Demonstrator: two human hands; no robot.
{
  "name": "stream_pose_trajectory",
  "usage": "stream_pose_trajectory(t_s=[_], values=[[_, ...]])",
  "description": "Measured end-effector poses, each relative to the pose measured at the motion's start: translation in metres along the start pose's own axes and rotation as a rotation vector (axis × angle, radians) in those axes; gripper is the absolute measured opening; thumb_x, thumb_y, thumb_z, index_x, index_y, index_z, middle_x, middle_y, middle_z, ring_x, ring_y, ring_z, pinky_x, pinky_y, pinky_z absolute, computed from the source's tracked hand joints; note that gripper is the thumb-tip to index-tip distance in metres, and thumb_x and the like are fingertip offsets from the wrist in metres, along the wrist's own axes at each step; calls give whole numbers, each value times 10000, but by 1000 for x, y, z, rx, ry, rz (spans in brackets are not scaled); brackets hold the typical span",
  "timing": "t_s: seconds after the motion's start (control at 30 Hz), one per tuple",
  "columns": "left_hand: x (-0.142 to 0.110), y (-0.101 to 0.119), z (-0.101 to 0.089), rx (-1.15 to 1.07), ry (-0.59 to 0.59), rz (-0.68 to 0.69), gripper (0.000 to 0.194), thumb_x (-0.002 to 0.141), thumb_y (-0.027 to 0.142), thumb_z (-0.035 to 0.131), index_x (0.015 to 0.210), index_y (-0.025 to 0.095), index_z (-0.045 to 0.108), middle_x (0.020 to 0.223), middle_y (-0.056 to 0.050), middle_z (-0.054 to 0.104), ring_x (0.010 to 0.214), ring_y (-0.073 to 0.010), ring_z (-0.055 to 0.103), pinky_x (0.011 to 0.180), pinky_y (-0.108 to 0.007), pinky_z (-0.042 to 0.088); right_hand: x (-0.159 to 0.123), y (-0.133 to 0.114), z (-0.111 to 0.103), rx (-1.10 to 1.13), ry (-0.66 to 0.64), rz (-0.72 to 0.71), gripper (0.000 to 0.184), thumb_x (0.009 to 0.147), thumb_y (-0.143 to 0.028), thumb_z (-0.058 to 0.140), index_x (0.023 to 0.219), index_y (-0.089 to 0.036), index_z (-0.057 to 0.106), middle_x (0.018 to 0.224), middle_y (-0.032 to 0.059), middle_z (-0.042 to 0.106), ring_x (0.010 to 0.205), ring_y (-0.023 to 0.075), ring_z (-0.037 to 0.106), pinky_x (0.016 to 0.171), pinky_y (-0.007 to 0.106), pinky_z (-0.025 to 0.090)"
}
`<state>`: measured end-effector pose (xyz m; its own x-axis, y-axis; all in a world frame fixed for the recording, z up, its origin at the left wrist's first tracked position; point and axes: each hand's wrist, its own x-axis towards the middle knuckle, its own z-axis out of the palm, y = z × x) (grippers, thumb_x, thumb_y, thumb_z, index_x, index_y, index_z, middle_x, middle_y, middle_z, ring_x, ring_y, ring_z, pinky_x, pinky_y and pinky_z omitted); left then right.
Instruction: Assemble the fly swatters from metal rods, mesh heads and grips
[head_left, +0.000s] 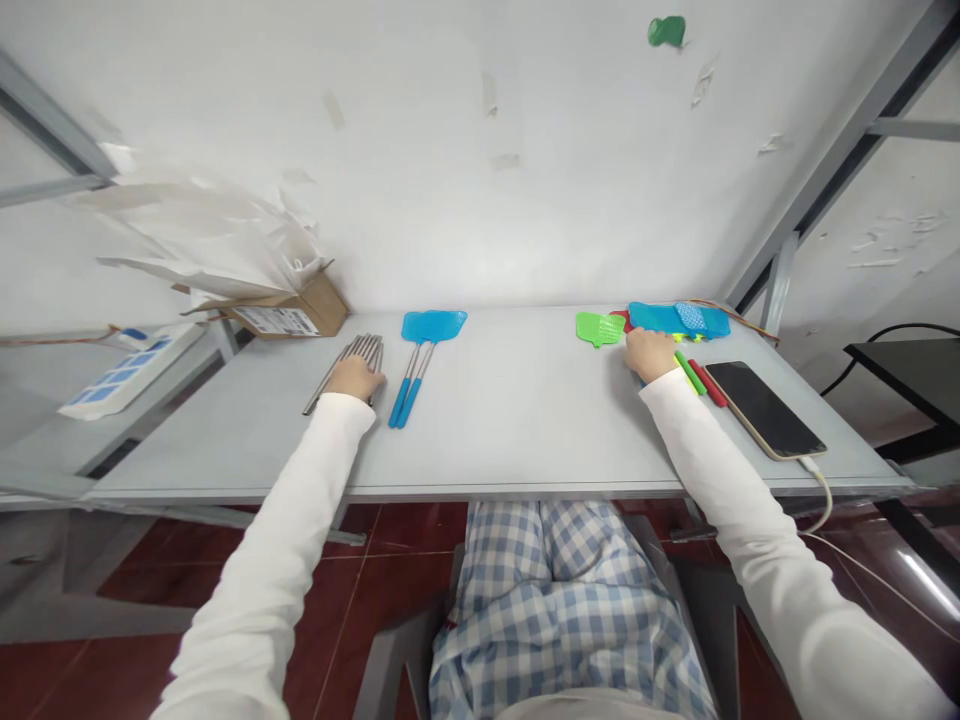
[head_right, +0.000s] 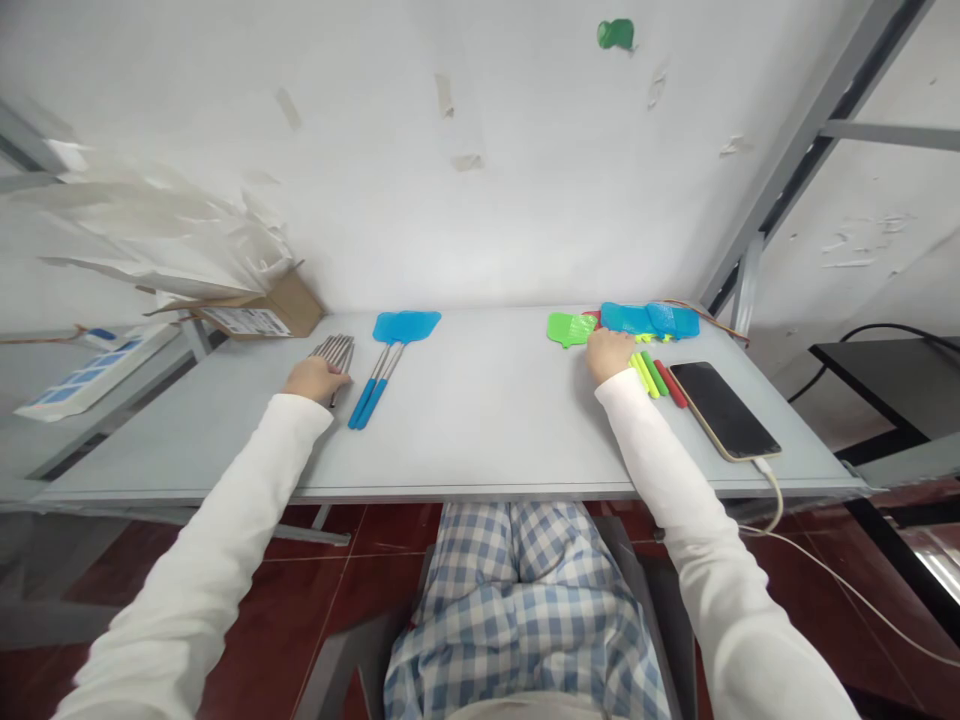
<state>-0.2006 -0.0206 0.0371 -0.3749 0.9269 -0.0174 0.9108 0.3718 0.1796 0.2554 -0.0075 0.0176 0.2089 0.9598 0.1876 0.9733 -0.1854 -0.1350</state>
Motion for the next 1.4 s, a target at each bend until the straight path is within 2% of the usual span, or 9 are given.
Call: stream_pose_trajectory(t_s=[0.17,0.27,0.37,0.47,0.57,0.63,0.83,1.07,1.4], values=[[-23,18,-31,-448,98,-35,117,678,268,663,696,162,616,638,-58,628,793,-264,667,762,-372,538,-13,-19,-14,36,-160,-119,302,803,-41,486,1036,-84,673,1064,277,676,1060,395,634,856,483,451],[-49,56,-33,-977,-36,164,156,725,299,641,780,153,644,671,-24,635,650,-147,618,656,-275,530,-20,-27,-15,86,-209,-181,296,772,-103,589,1060,-117,655,1112,256,648,1039,374,627,808,431,472],[-66,105,-7,-1384,-296,266,114,758,266,613,746,153,617,719,-38,656,670,-124,629,670,-251,538,-22,-25,-14,32,-115,-156,415,720,-201,713,1105,-74,620,1161,315,598,1079,405,596,817,445,468],[-68,147,33,-1610,-560,223,54,751,170,594,703,146,592,730,-36,650,706,-114,646,773,-266,550,-19,-18,-14,13,-171,-105,423,707,-370,763,1003,-89,652,1101,309,622,1068,425,598,812,471,461],[-64,175,62,-1740,-701,259,26,739,123,619,724,134,602,757,-22,647,814,-120,674,917,-288,526,-15,-17,-15,59,-307,-148,205,752,-337,723,791,-145,662,951,232,673,976,397,638,780,454,460],[-62,186,71,-1792,-700,242,30,744,122,625,747,137,599,767,-19,655,850,-126,686,967,-300,506,-13,-20,-13,106,-324,-242,112,786,-263,686,765,-160,648,926,199,681,926,359,650,769,418,458],[-61,189,79,-1858,-546,236,45,760,109,619,762,141,588,752,-2,645,808,-116,683,1000,-339,491,-13,-30,0,130,-163,-403,171,902,-211,545,1033,-142,631,1075,208,655,933,311,626,785,384,421],[-57,186,74,-1928,-628,7,83,790,83,585,738,147,592,728,-15,634,827,-122,682,995,-295,497,0,-23,2,255,-80,-523,159,888,-231,548,1001,-167,639,1020,142,687,876,272,612,709,336,398],[-53,186,77,-1971,-579,86,97,801,71,562,769,162,564,717,11,638,794,-96,673,1017,-294,476,4,-23,5,220,89,-691,110,905,-230,560,951,-167,638,962,116,682,902,253,598,765,336,372]])
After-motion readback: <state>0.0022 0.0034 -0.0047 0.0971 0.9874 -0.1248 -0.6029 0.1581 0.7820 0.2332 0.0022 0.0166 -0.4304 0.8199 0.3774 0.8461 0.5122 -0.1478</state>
